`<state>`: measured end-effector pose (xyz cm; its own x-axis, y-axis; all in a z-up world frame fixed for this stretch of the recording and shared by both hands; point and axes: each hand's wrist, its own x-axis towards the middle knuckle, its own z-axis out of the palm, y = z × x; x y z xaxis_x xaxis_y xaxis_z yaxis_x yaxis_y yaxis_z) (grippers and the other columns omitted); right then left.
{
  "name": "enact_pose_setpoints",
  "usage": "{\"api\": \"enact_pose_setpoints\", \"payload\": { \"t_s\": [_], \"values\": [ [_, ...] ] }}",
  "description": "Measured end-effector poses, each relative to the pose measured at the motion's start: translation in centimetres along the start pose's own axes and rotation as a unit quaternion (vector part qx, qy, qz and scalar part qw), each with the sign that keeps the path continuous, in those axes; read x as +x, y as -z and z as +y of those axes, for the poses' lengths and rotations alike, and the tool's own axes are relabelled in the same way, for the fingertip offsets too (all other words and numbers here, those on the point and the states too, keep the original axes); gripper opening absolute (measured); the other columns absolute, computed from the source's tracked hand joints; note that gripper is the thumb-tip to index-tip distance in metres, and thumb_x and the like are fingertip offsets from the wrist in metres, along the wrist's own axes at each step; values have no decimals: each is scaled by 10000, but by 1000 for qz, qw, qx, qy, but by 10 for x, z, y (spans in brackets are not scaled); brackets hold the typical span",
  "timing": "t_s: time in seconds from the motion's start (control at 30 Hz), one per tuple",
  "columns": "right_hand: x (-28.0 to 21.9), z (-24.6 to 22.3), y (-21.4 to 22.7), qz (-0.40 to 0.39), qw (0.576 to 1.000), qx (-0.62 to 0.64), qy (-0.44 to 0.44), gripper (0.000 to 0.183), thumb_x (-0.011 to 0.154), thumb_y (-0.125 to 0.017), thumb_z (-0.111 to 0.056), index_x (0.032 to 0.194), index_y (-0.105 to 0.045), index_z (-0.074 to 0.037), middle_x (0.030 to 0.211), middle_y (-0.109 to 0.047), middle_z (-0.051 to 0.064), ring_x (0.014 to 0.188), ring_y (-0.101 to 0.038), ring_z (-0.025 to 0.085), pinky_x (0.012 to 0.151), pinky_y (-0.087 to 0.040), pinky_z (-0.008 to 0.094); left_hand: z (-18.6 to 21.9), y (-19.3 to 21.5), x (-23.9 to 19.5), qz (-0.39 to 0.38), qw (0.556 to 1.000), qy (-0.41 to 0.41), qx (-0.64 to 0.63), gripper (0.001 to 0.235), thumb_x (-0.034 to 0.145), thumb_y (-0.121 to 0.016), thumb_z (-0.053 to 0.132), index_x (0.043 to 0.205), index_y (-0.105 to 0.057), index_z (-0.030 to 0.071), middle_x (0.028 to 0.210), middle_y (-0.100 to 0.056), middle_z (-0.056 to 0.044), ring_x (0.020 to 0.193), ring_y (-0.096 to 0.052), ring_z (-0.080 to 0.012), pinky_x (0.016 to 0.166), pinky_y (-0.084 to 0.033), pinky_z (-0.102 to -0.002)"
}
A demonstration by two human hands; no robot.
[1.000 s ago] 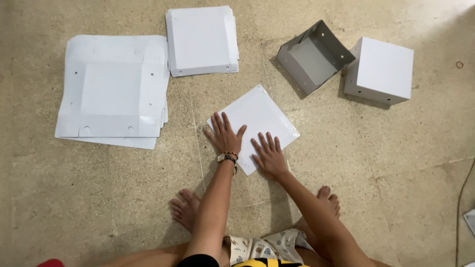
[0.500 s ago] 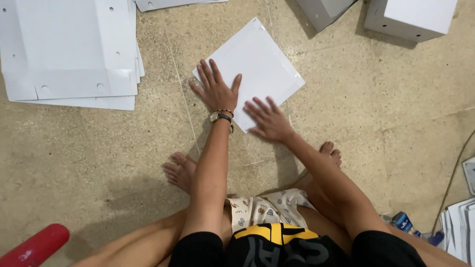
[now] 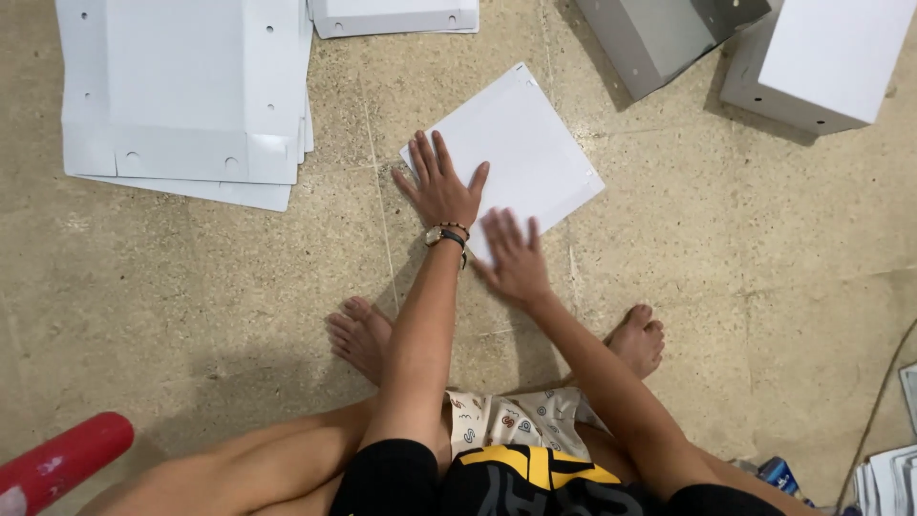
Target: The person sits on the floor and assembles small cardboard boxes by folding the flaps and tucking them into slots. They handle multiple flat-packed box components and completed boxes, working one at a time.
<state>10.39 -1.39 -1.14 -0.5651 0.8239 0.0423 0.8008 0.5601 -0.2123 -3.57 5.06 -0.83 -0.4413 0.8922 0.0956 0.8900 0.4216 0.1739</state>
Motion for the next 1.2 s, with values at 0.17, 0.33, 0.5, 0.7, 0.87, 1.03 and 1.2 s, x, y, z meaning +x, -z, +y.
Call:
{"api": "enact_pose_setpoints", "payload": {
  "t_s": [0.17, 0.33, 0.5, 0.7, 0.87, 1.03, 1.2],
  "values": [
    [12, 86, 45, -101, 951, -21, -293, 684, 924, -111, -570, 1449, -61, -135, 1501, -4, 90, 1365, 46, 285, 1076, 84, 497, 1, 7, 1, -18, 1000, 5, -23, 833, 802, -395, 697, 1395, -266, 125, 1455, -231, -113, 1356, -205, -237, 1016, -126, -584],
    [20, 115, 35, -30, 947, -36, -319, 820, 789, -370, -773, 1260, -436, -105, 1216, -408, 115, 1162, -391, 322, 898, -379, 478, -2, 6, 20, -49, 994, 35, -86, 902, 621, -611, 693, 1293, -364, 145, 1316, -336, -69, 1256, -295, -222, 874, -270, -592],
    [35, 107, 58, -24, 927, 58, -370, 686, 707, -661, -619, 1052, -448, -65, 1003, -470, 145, 959, -546, 349, 748, -468, 456, -11, 12, 44, -118, 983, 31, -136, 912, 532, -765, 616, 1200, -352, 152, 1141, -327, -54, 1116, -305, -242, 825, -294, -495],
    [40, 169, 38, -21, 854, 319, -411, 342, 704, -803, -297, 849, -588, -74, 818, -572, 94, 685, -590, 212, 534, -460, 302, -23, 9, 61, -204, 962, 36, -181, 804, 487, -818, 555, 1048, -376, 187, 1043, -374, -48, 1059, -336, -285, 821, -290, -497],
    [61, 142, 121, 52, 856, 385, -339, 291, 783, -764, -204, 904, -566, -28, 906, -570, 136, 639, -616, 156, 427, -497, 227, -20, 35, 73, -170, 967, -21, -188, 747, 492, -813, 570, 1016, -455, 176, 1015, -426, -27, 1019, -395, -295, 812, -333, -526],
    [79, 98, 159, 202, 912, 309, -179, 714, 881, -688, -401, 1372, -221, -178, 1404, -320, 136, 1145, -499, 279, 791, -514, 329, -2, 94, 88, 145, 947, -201, -205, 741, 549, -724, 713, 1007, -536, 162, 997, -566, -24, 940, -433, -224, 763, -351, -336],
    [90, 86, 193, 282, 850, 445, 10, 608, 923, -636, -316, 1398, -266, -231, 1414, -336, 112, 1324, -381, 284, 1020, -452, 377, 11, 97, 87, 372, 856, -303, -191, 414, 835, -597, 512, 1052, -501, 173, 1018, -554, -5, 968, -464, -211, 862, -376, -405]
  ]
}}
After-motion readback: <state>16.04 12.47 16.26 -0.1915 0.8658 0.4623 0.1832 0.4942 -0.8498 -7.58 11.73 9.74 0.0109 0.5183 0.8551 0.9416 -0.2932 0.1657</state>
